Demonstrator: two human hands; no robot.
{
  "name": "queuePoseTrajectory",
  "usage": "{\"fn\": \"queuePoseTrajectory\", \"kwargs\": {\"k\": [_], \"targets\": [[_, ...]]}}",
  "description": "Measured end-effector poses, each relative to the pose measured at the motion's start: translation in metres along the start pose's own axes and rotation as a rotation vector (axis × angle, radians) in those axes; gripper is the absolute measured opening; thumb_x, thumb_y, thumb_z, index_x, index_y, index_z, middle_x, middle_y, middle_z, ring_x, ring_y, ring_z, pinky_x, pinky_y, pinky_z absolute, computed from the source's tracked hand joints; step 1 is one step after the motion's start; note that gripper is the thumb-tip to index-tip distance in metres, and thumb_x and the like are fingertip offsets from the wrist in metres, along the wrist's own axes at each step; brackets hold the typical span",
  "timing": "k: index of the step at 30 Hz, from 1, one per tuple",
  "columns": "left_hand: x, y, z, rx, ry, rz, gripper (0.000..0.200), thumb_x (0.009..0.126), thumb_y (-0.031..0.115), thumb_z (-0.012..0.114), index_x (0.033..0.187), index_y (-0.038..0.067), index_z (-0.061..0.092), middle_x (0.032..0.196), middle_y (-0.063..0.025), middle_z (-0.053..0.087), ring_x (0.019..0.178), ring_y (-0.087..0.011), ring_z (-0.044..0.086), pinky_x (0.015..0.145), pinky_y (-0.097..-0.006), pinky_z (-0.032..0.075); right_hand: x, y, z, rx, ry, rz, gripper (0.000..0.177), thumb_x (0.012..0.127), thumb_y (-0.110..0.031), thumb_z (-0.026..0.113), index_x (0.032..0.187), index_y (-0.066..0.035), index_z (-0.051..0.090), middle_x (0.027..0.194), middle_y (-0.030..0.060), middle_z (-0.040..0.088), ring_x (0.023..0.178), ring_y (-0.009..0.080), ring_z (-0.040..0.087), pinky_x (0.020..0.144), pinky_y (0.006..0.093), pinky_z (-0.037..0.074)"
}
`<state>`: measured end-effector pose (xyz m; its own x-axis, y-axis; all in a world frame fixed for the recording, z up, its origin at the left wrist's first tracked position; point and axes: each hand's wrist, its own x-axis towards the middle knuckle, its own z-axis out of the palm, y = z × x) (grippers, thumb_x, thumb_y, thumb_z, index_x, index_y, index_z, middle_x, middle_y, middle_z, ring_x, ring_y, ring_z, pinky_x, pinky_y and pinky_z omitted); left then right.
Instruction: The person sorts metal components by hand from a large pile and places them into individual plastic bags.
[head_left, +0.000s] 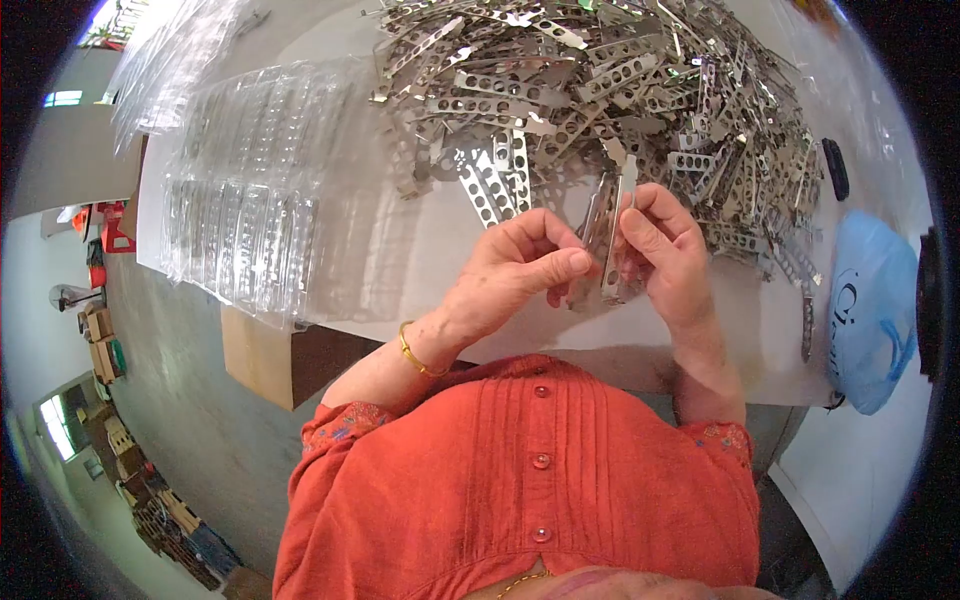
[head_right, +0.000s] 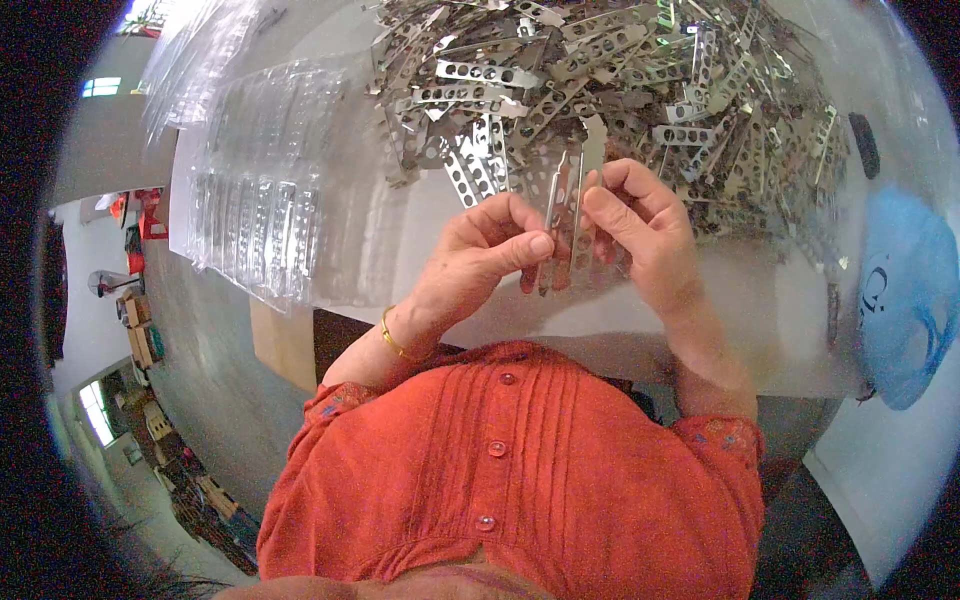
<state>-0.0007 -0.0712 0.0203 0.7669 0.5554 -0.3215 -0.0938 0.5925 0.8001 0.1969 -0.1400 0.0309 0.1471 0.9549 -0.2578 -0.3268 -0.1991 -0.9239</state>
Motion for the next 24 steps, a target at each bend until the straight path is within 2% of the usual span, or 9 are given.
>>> {"fn": "queuePoseTrajectory", "kwargs": {"k": [7,9,16,19,24], "targets": [[-0.0028,0.0067,0.003,0.031,0.1,0.013,0.029,0.089,0.012,0.075,0.102,0.008,0.05,0.086,0.0003,0.061,0.073,-0.0068,0.06,0.056,-0.0225,0.049,0.0003,0.0011,0.0026,0.078,-0.038,0.062,0.016,0.1,-0.022,0.06,0.102,-0.007,0.061,0.08,-0.0006,0.061,0.058,0.0052,0.053,0.05,0.0202,0.044],[-0.002,0.0047,0.0028,0.011,0.128,0.057,0.03,0.088,0.008,0.074,0.105,0.006,0.049,0.086,-0.0017,0.06,0.07,-0.0094,0.06,0.055,-0.0237,0.049,0.0007,0.0025,0.0021,0.085,-0.045,0.062,0.015,0.1,-0.022,0.059,0.102,-0.007,0.061,0.081,-0.0002,0.061,0.058,0.0057,0.053,0.05,0.0206,0.044],[-0.0024,0.0064,0.0038,0.015,0.145,0.093,0.042,0.088,0.009,0.075,0.118,0.006,0.046,0.088,-0.0033,0.061,0.07,-0.0112,0.061,0.055,-0.0249,0.05,0.0013,0.0065,0.0022,0.032,-0.068,0.062,0.013,0.1,-0.019,0.06,0.099,-0.005,0.059,0.081,0.0014,0.062,0.058,0.0084,0.057,0.051,0.0224,0.048],[-0.0028,0.007,0.0064,0.061,0.145,0.123,0.04,0.092,0.012,0.071,0.121,0.003,0.044,0.085,-0.0032,0.061,0.068,-0.0083,0.059,0.054,-0.0243,0.048,0.0001,0.0025,0.0059,-0.031,-0.122,0.075,0.013,0.099,-0.017,0.061,0.095,-0.004,0.058,0.08,0.0024,0.063,0.058,0.0088,0.059,0.051,0.0232,0.049],[-0.0047,0.0031,0.0061,0.141,0.127,0.105,0.028,0.1,0.017,0.06,0.122,0.002,0.05,0.085,-0.0037,0.06,0.066,-0.0082,0.057,0.053,-0.0247,0.048,-0.0009,0.0025,0.0076,-0.082,-0.103,0.054,0.013,0.099,-0.015,0.061,0.093,-0.004,0.058,0.079,0.0028,0.063,0.058,0.0089,0.06,0.052,0.0232,0.051]]}}
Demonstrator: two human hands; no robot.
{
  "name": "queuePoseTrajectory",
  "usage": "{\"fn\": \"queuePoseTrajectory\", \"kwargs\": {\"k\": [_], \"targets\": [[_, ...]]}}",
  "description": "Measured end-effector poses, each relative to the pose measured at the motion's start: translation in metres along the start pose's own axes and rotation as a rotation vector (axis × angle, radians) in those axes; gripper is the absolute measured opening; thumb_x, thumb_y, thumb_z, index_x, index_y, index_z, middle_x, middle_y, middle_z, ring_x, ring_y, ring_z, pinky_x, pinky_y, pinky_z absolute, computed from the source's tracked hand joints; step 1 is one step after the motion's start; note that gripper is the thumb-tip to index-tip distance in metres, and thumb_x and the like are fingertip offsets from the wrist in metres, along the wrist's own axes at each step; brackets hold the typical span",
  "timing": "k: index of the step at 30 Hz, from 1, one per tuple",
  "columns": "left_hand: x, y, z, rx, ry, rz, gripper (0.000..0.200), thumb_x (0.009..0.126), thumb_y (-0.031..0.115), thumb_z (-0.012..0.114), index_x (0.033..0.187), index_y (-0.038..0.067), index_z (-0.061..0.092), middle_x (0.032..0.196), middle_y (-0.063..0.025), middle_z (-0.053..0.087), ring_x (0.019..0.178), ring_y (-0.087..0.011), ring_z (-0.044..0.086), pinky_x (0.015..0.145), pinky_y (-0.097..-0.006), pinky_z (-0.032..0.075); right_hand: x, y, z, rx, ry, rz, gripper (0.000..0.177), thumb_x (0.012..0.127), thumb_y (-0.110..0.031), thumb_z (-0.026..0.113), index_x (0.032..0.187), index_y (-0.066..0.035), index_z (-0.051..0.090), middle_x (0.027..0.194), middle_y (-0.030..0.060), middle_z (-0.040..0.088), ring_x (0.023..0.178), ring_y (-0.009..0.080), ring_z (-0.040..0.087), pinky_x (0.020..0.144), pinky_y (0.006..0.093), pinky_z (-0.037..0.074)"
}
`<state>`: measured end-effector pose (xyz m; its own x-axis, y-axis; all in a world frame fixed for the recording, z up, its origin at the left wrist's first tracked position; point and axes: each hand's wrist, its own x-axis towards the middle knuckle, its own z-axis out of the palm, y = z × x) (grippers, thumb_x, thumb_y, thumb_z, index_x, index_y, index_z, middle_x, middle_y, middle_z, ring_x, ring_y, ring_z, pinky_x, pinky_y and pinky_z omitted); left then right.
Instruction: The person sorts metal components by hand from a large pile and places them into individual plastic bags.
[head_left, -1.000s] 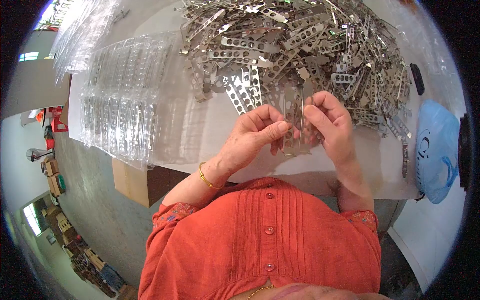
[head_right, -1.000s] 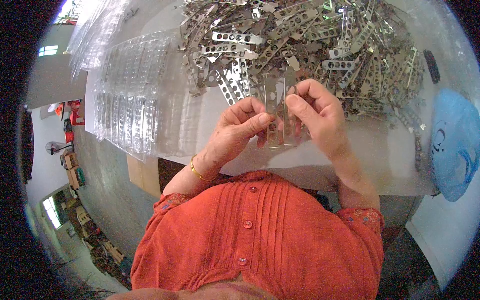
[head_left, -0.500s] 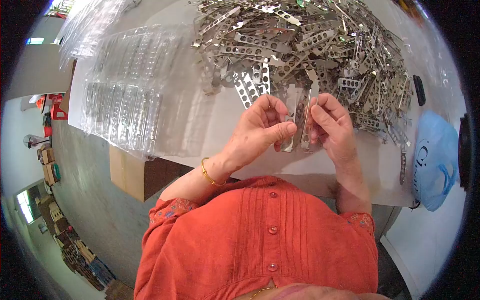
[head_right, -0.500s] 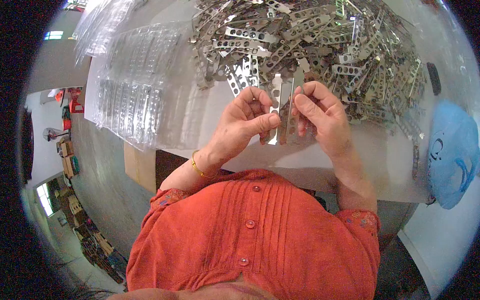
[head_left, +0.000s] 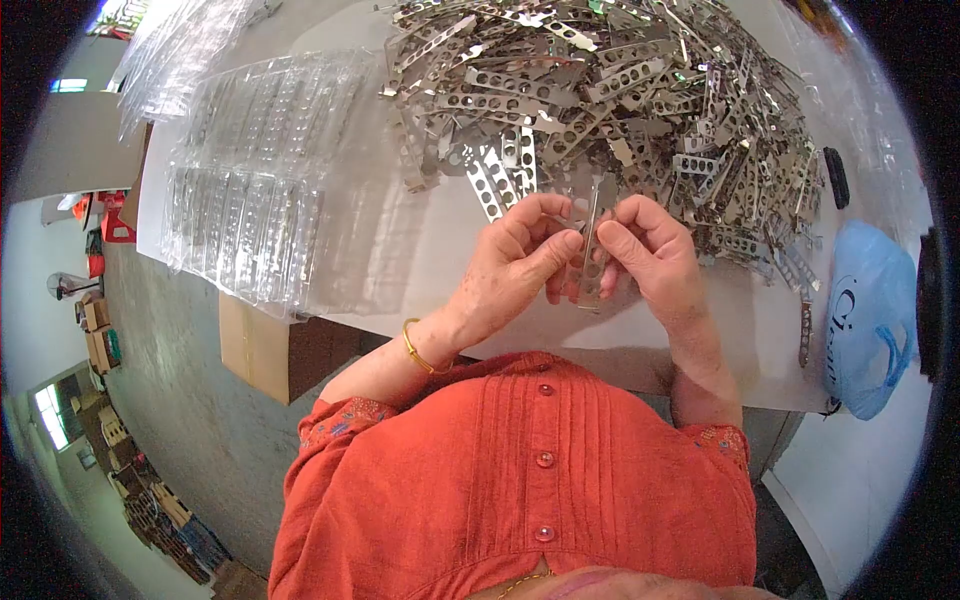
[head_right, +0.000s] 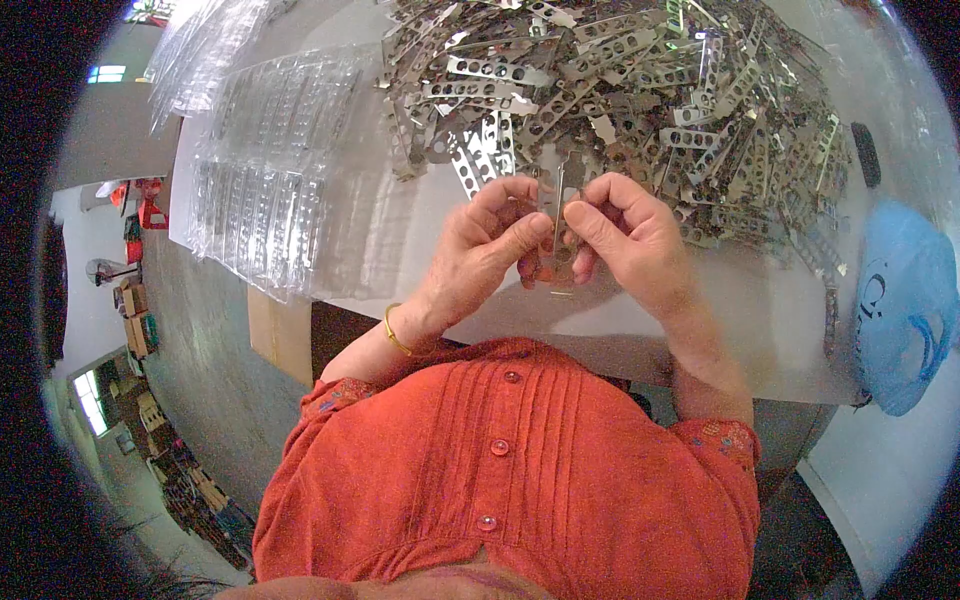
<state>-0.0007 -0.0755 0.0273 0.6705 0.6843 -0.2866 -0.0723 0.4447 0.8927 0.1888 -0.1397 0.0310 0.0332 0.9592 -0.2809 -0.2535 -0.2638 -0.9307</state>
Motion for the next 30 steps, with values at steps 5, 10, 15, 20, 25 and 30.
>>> {"fn": "queuePoseTrajectory", "kwargs": {"k": [5,10,15,20,25,30], "targets": [[0.001,-0.003,0.001,0.027,0.006,0.006,0.027,0.102,0.02,0.056,0.121,0.002,0.053,0.086,-0.0026,0.061,0.065,-0.0074,0.057,0.053,-0.0243,0.049,-0.001,0.002,0.002,-0.037,0.012,-0.02,0.013,0.098,-0.015,0.062,0.093,-0.003,0.058,0.078,0.0021,0.062,0.06,0.0078,0.06,0.053,0.023,0.051],[0.0,-0.005,-0.001,0.017,-0.019,-0.012,0.024,0.103,0.021,0.055,0.118,0.001,0.057,0.087,-0.0012,0.062,0.069,-0.0062,0.056,0.057,-0.0238,0.049,-0.001,0.006,0.003,-0.137,0.026,-0.03,0.015,0.097,-0.016,0.065,0.093,-0.004,0.059,0.076,-0.0016,0.061,0.064,0.0039,0.057,0.055,0.0218,0.049],[0.0,-0.006,0.002,0.068,0.003,0.062,0.021,0.103,0.02,0.056,0.114,0.002,0.06,0.091,0.001,0.063,0.078,-0.0049,0.056,0.069,-0.0222,0.048,-0.002,0.008,0.003,-0.286,0.057,-0.09,0.017,0.097,-0.018,0.066,0.09,-0.003,0.06,0.074,-0.003,0.059,0.07,0.0022,0.053,0.061,0.0218,0.047],[0.001,-0.01,0.001,0.01,-0.022,0.086,0.019,0.102,0.019,0.058,0.111,0.003,0.061,0.092,0.0016,0.063,0.082,-0.0048,0.056,0.073,-0.0228,0.049,-0.006,0.002,0.005,-0.276,0.044,-0.107,0.02,0.097,-0.019,0.067,0.087,-0.003,0.06,0.075,-0.0021,0.061,0.07,0.0028,0.054,0.06,0.0225,0.046],[0.0,-0.012,-0.003,-0.042,-0.047,0.111,0.016,0.1,0.017,0.06,0.11,0.005,0.062,0.095,0.0005,0.065,0.087,-0.0082,0.06,0.079,-0.0264,0.05,-0.007,-0.003,0.004,-0.344,0.009,-0.141,0.022,0.095,-0.02,0.069,0.086,-0.002,0.061,0.071,-0.0009,0.061,0.066,0.004,0.054,0.057,0.0236,0.045],[0.0,-0.013,-0.006,-0.187,-0.134,0.031,0.018,0.098,0.021,0.064,0.106,0.005,0.063,0.095,-0.0011,0.066,0.088,-0.01,0.061,0.079,-0.0271,0.052,-0.007,-0.004,0.001,-0.405,0.006,-0.227,0.024,0.094,-0.022,0.071,0.085,-0.003,0.061,0.07,-0.001,0.06,0.065,0.0044,0.052,0.056,0.024,0.044]]}}
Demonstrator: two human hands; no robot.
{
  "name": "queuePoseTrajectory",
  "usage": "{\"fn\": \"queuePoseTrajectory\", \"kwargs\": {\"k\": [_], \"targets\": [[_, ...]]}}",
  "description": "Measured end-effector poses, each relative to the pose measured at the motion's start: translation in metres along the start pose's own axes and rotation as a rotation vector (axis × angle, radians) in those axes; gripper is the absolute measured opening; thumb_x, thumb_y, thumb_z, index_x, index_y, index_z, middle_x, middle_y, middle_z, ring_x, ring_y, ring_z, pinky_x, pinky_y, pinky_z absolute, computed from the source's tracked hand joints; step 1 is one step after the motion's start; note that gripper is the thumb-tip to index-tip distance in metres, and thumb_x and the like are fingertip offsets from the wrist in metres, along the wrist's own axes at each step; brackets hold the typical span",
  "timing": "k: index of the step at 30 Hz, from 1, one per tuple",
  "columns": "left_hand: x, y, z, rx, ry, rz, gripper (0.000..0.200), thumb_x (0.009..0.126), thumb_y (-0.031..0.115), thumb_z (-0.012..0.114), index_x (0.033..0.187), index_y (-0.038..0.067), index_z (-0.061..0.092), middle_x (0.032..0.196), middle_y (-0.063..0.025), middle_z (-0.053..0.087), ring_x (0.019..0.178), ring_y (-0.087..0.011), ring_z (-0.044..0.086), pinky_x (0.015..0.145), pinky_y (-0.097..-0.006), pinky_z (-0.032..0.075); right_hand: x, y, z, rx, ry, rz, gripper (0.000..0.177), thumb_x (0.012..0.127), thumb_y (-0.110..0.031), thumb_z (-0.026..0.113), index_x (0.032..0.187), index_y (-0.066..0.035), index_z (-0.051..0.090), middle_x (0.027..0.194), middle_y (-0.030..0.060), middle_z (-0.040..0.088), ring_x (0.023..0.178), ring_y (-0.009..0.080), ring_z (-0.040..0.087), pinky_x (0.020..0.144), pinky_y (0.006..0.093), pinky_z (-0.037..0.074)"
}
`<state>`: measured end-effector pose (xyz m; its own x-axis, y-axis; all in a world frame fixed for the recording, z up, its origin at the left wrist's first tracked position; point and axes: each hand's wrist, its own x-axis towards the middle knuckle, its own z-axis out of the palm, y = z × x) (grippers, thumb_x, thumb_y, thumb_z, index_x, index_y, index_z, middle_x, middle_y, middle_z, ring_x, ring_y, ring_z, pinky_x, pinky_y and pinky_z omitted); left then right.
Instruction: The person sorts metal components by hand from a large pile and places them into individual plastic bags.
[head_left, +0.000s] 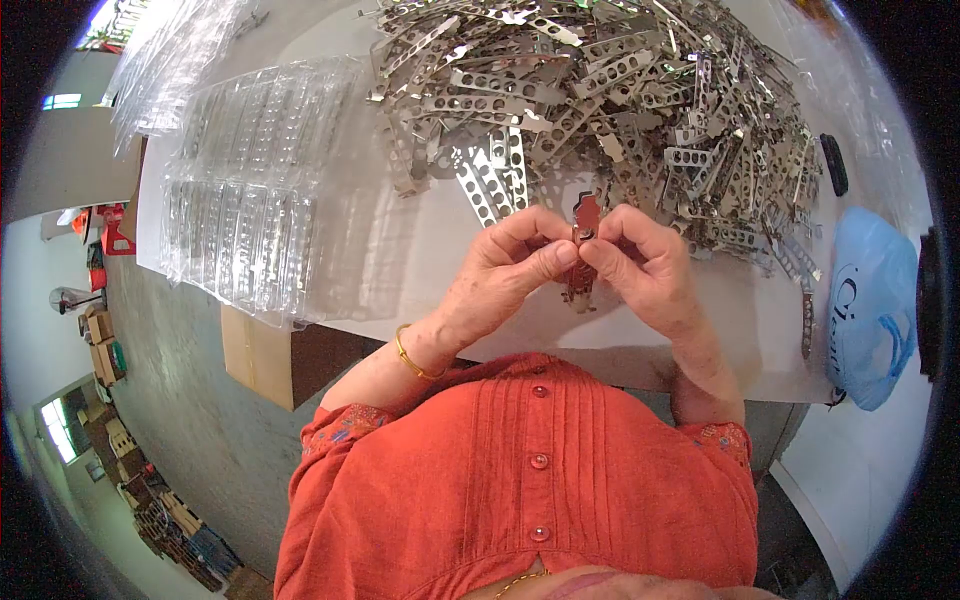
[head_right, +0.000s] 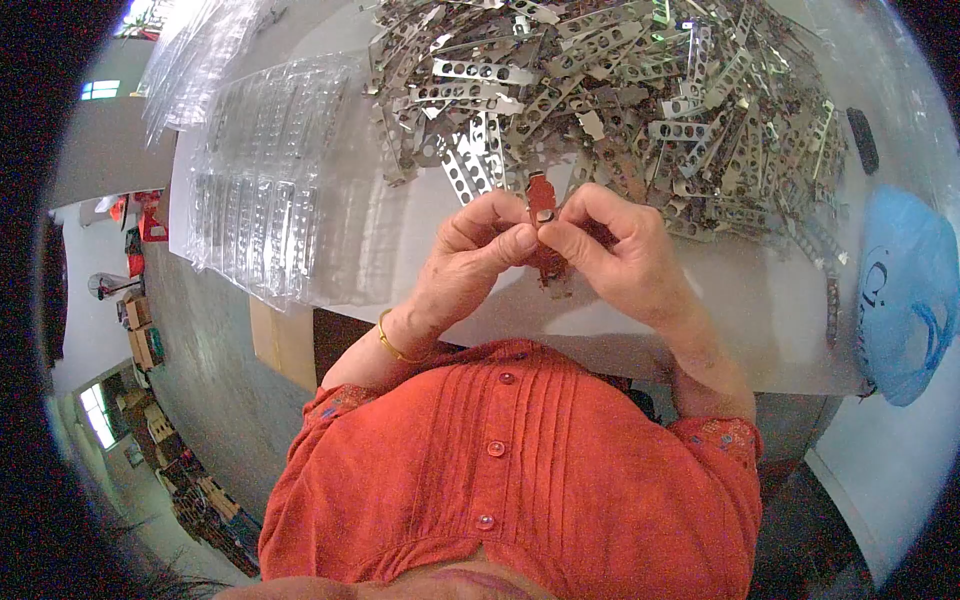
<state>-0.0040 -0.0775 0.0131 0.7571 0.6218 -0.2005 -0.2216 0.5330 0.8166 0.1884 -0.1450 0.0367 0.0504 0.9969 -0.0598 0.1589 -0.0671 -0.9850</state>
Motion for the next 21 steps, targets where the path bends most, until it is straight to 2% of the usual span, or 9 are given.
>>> {"fn": "queuePoseTrajectory", "kwargs": {"k": [1,8,11,13,21], "targets": [[0.0001,-0.0012,-0.0013,0.0,0.0,-0.001,0.018,0.098,0.021,0.064,0.106,0.005,0.063,0.095,-0.0011,0.066,0.088,-0.01,0.061,0.079,-0.0271,0.052,0.0002,-0.0006,-0.0007,-0.063,0.003,-0.037,0.024,0.093,-0.023,0.071,0.084,-0.003,0.061,0.069,-0.0011,0.059,0.064,0.0045,0.052,0.056,0.0242,0.043],[-0.0004,0.006,0.0009,-0.091,-0.038,-0.073,0.017,0.096,0.022,0.066,0.099,0.006,0.061,0.09,-0.0042,0.067,0.083,-0.0142,0.065,0.076,-0.0306,0.055,-0.0005,0.003,-0.0028,0.005,-0.027,-0.012,0.026,0.092,-0.024,0.072,0.084,-0.003,0.06,0.069,-0.0014,0.059,0.065,0.0045,0.051,0.056,0.0241,0.043],[0.0003,0.0018,0.0011,-0.132,-0.022,-0.101,0.018,0.096,0.022,0.067,0.099,0.006,0.061,0.089,-0.0048,0.067,0.081,-0.0148,0.066,0.074,-0.0314,0.055,-0.0005,0.0017,-0.0007,0.038,-0.028,-0.03,0.025,0.093,-0.023,0.071,0.084,-0.004,0.059,0.07,-0.0013,0.059,0.064,0.0044,0.054,0.056,0.0231,0.044],[0.001,0.0001,0.0018,-0.171,-0.028,-0.106,0.018,0.096,0.023,0.067,0.099,0.006,0.06,0.088,-0.005,0.067,0.081,-0.0149,0.066,0.073,-0.0315,0.055,-0.0006,0.0037,0.0013,0.184,-0.048,0.013,0.024,0.095,-0.022,0.069,0.085,-0.003,0.058,0.071,-0.0007,0.06,0.064,0.0048,0.058,0.055,0.022,0.047],[0.0015,-0.0021,0.0024,-0.279,-0.052,-0.129,0.013,0.097,0.017,0.065,0.097,0.006,0.058,0.091,-0.0067,0.068,0.084,-0.0168,0.067,0.073,-0.0312,0.056,0.0001,0.0052,0.0025,0.177,-0.056,-0.054,0.022,0.097,-0.02,0.066,0.087,-0.002,0.058,0.072,0.0008,0.062,0.064,0.0063,0.062,0.056,0.0219,0.049]]}}
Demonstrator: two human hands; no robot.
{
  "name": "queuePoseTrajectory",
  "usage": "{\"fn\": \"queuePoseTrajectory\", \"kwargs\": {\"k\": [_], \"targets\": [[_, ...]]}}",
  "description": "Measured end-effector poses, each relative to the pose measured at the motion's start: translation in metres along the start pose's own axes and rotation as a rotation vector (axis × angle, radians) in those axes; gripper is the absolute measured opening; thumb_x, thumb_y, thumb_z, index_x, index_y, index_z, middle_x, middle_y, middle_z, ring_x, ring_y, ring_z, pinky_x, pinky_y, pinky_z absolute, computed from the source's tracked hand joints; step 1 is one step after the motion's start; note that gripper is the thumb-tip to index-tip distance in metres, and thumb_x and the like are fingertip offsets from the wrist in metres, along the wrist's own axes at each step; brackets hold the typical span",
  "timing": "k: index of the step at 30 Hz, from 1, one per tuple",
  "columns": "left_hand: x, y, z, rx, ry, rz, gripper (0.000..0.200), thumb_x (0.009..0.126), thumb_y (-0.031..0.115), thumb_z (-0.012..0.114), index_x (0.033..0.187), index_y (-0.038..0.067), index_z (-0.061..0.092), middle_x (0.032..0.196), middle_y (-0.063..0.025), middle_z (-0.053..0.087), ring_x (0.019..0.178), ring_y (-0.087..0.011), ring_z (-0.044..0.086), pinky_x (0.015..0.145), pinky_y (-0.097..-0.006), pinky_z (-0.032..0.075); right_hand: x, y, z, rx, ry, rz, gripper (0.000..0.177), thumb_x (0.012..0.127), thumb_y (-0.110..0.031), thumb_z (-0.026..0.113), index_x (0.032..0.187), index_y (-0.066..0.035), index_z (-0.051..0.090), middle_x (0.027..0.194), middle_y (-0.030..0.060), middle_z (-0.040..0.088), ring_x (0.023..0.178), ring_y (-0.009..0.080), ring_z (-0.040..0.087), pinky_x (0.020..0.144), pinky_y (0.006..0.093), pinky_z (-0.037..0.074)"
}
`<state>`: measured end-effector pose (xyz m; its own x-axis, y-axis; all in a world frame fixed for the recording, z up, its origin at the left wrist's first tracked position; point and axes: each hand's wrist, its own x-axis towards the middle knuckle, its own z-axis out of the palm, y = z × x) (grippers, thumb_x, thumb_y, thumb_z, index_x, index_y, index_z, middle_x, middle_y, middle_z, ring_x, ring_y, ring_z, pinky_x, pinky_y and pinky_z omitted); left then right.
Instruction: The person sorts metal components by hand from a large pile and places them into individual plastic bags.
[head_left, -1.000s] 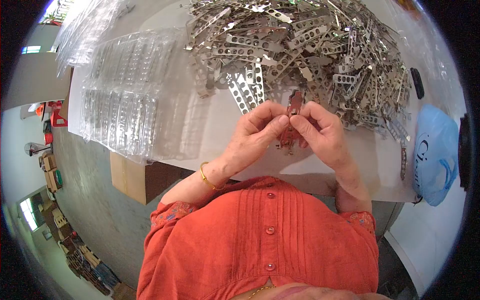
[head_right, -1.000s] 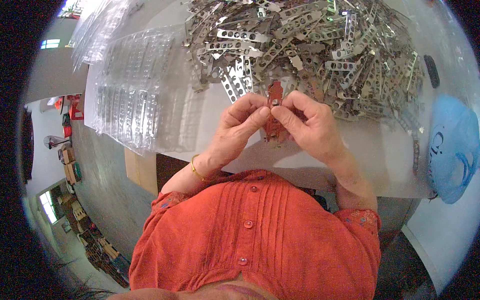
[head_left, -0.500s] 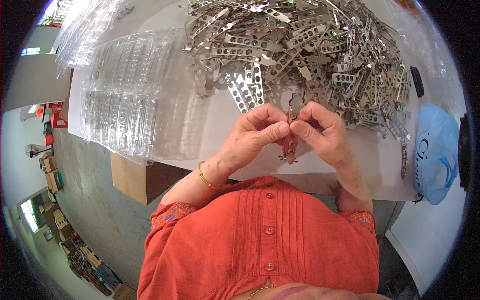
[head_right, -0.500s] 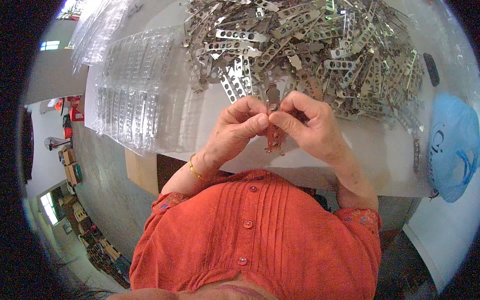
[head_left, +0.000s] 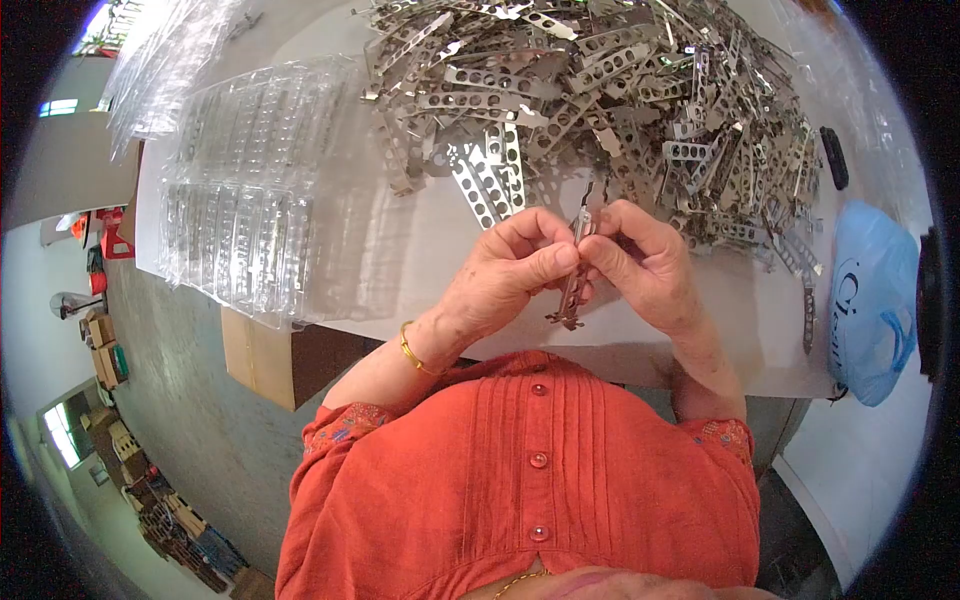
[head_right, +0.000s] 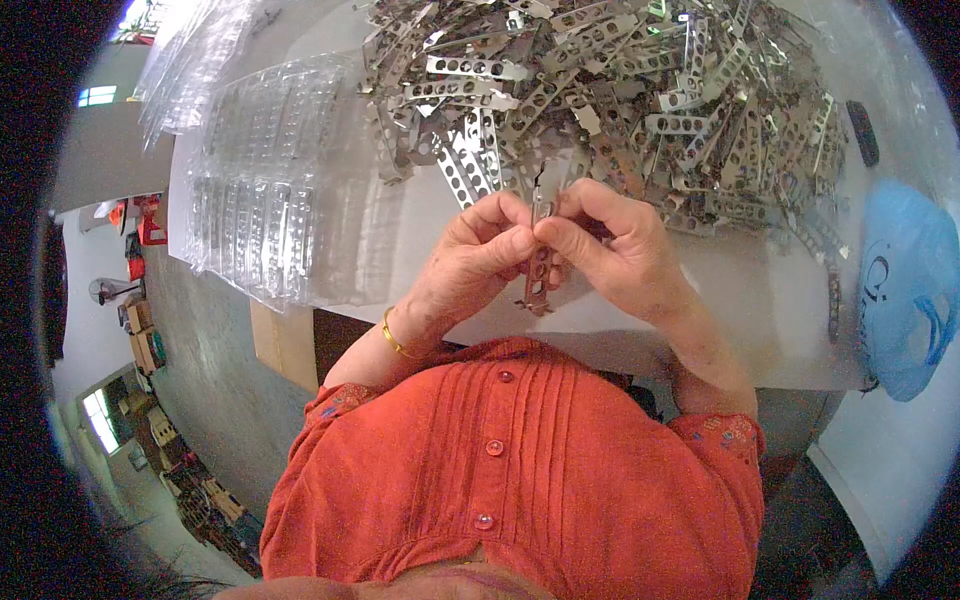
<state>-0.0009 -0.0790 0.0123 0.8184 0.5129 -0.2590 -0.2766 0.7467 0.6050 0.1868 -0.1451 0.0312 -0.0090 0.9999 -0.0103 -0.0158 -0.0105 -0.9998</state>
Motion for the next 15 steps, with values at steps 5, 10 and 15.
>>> {"fn": "queuePoseTrajectory", "kwargs": {"k": [5,10,15], "targets": [[0.0,0.0,-0.001,0.018,-0.005,0.036,0.013,0.096,0.016,0.066,0.096,0.005,0.058,0.091,-0.0075,0.067,0.085,-0.0168,0.067,0.075,-0.0325,0.057,0.0,-0.003,0.002,-0.037,0.019,0.035,0.021,0.095,-0.02,0.068,0.096,-0.002,0.057,0.077,0.0016,0.063,0.068,0.0061,0.063,0.058,0.0217,0.049],[-0.001,0.002,0.001,0.009,0.01,0.029,0.015,0.096,0.017,0.066,0.096,0.004,0.059,0.091,-0.0081,0.067,0.086,-0.0171,0.067,0.075,-0.0328,0.056,0.003,0.006,0.004,-0.021,0.182,-0.084,0.034,0.091,-0.019,0.074,0.116,-0.004,0.057,0.096,0.002,0.059,0.079,0.006,0.061,0.066,0.0218,0.051],[0.001,0.001,0.001,-0.031,0.001,-0.001,0.017,0.095,0.02,0.067,0.095,0.005,0.058,0.09,-0.0077,0.067,0.084,-0.0182,0.067,0.074,-0.0328,0.055,0.004,0.005,0.005,-0.065,0.173,-0.132,0.05,0.09,-0.018,0.074,0.134,-0.005,0.053,0.104,0.0041,0.057,0.077,0.0066,0.06,0.067,0.022,0.051]]}}
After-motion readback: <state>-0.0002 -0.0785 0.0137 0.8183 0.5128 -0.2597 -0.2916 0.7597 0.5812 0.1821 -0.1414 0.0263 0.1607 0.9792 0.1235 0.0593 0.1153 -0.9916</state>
